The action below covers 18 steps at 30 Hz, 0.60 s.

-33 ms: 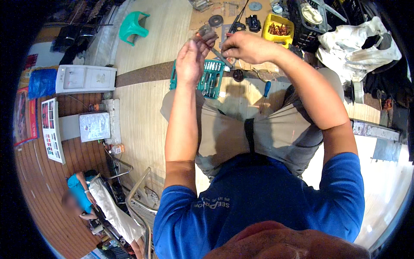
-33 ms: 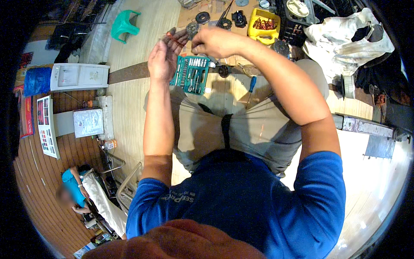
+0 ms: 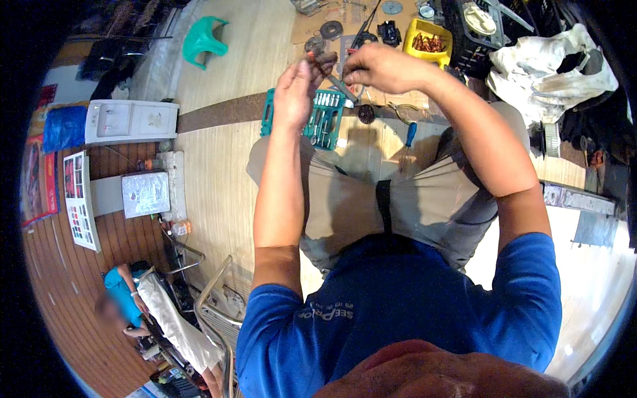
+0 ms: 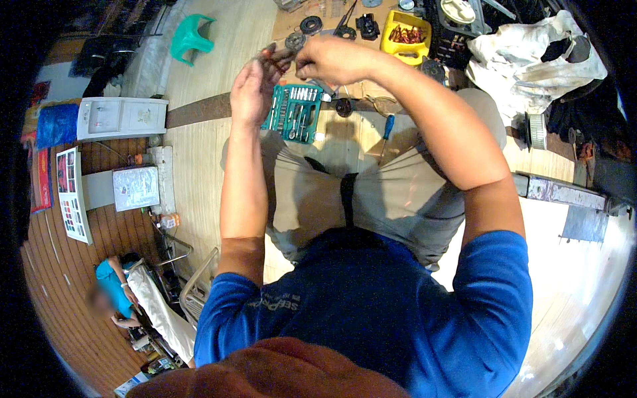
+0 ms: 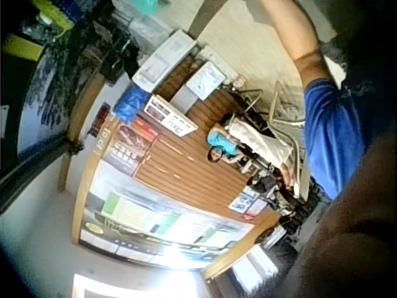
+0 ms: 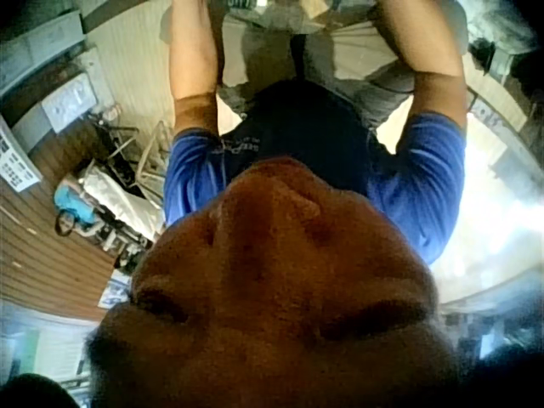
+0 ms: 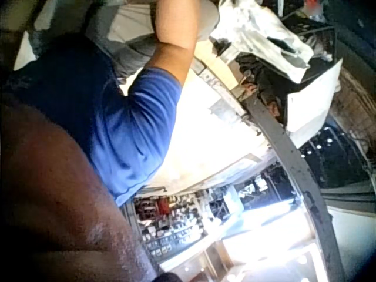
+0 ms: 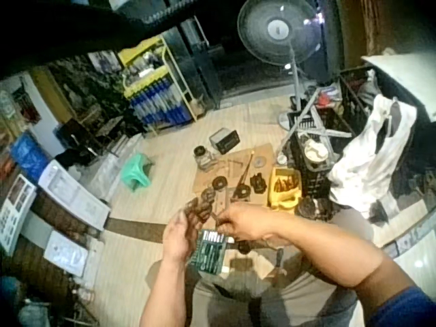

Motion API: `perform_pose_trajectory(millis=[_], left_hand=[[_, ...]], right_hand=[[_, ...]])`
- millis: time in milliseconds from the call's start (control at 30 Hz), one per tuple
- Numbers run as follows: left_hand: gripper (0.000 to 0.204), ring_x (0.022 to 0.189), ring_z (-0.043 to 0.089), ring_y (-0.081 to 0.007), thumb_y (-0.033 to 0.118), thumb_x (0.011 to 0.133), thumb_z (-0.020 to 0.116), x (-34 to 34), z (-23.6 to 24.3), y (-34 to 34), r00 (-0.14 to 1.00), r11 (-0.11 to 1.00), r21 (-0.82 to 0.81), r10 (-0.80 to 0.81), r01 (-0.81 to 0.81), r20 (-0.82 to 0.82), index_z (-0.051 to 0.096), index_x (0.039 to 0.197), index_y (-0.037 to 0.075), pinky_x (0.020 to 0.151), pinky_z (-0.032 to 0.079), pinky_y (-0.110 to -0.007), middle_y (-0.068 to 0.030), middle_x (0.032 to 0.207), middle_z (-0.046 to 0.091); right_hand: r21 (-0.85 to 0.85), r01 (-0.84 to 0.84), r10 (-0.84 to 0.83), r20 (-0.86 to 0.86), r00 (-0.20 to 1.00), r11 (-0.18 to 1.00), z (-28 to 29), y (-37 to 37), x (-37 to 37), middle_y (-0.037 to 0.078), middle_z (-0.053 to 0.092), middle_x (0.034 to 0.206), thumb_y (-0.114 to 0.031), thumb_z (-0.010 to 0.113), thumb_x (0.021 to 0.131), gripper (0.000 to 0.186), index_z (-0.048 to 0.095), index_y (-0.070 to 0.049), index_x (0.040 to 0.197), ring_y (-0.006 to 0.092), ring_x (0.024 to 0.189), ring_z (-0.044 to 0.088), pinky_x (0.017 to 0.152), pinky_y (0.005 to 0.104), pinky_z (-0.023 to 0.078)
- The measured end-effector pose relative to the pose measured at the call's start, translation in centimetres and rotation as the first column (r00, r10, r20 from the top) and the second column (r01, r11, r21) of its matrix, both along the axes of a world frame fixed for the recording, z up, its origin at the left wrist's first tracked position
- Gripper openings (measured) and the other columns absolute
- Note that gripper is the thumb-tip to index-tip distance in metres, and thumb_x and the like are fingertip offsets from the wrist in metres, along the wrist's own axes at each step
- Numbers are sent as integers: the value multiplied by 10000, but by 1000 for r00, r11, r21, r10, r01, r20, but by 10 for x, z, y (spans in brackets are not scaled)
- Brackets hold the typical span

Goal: The person disassembles and works on an electronic motor component, using a screwdriver to remove screws and handling wires and a circuit board while sitting on the floor.

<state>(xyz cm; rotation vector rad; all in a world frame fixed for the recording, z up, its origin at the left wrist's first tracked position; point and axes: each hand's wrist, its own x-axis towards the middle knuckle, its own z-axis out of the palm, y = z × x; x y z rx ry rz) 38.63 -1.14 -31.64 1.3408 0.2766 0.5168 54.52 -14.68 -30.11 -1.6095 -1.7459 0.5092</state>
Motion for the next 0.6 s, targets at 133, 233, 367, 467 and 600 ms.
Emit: perform_pose_trajectory(millis=[133, 233, 367, 467, 600], left_hand=[[272, 873, 622, -172, 150, 944, 501, -4, 0, -6, 898, 941, 128, -251, 315, -362, 595, 1105, -48, 818, 487, -295, -91, 926, 657], [262, 789, 619, -162, 161, 933, 525, -4, -3, -9, 880, 922, -137, -386, 362, -277, 608, 1076, -42, 740, 497, -289, -79, 840, 649], [296, 809, 554, -191, 216, 920, 550, -4, -17, 5, 862, 790, -356, -495, 499, 108, 574, 1081, -31, 783, 464, -344, -83, 887, 612], [308, 851, 534, -225, 205, 931, 517, 5, -17, 5, 878, 761, -447, -353, 470, 322, 542, 1120, -37, 821, 453, -384, -112, 951, 605], [384, 1116, 509, -349, 192, 942, 469, 14, -7, -4, 954, 861, -471, -52, 193, 296, 463, 1217, -76, 1009, 383, -465, -196, 1166, 552]], right_hand=[[21, 25, -26, 57, 998, 999, 11, -9, 14, 190, 638, 846, -167, 614, 847, 211, 635, 1, 972, 326, 799, 624, 733, 387, 480], [97, 95, -101, 63, 993, 991, -3, -5, 28, 164, 654, 845, -186, 613, 861, 223, 635, 6, 972, 283, 800, 636, 737, 365, 484], [31, 103, -99, -103, 990, 994, -8, 3, 24, 142, 671, 877, -213, 590, 893, 250, 638, 2, 1012, 196, 818, 637, 756, 338, 484], [17, 92, -88, -159, 983, 996, -23, 10, 10, 160, 674, 910, -199, 571, 902, 266, 626, 14, 1051, 201, 834, 638, 774, 329, 483], [51, 161, -143, -250, 958, 986, -32, 18, -2, 88, 621, 674, -204, 579, 884, 253, 642, -26, 1052, 163, 582, 594, 538, 308, 471]])
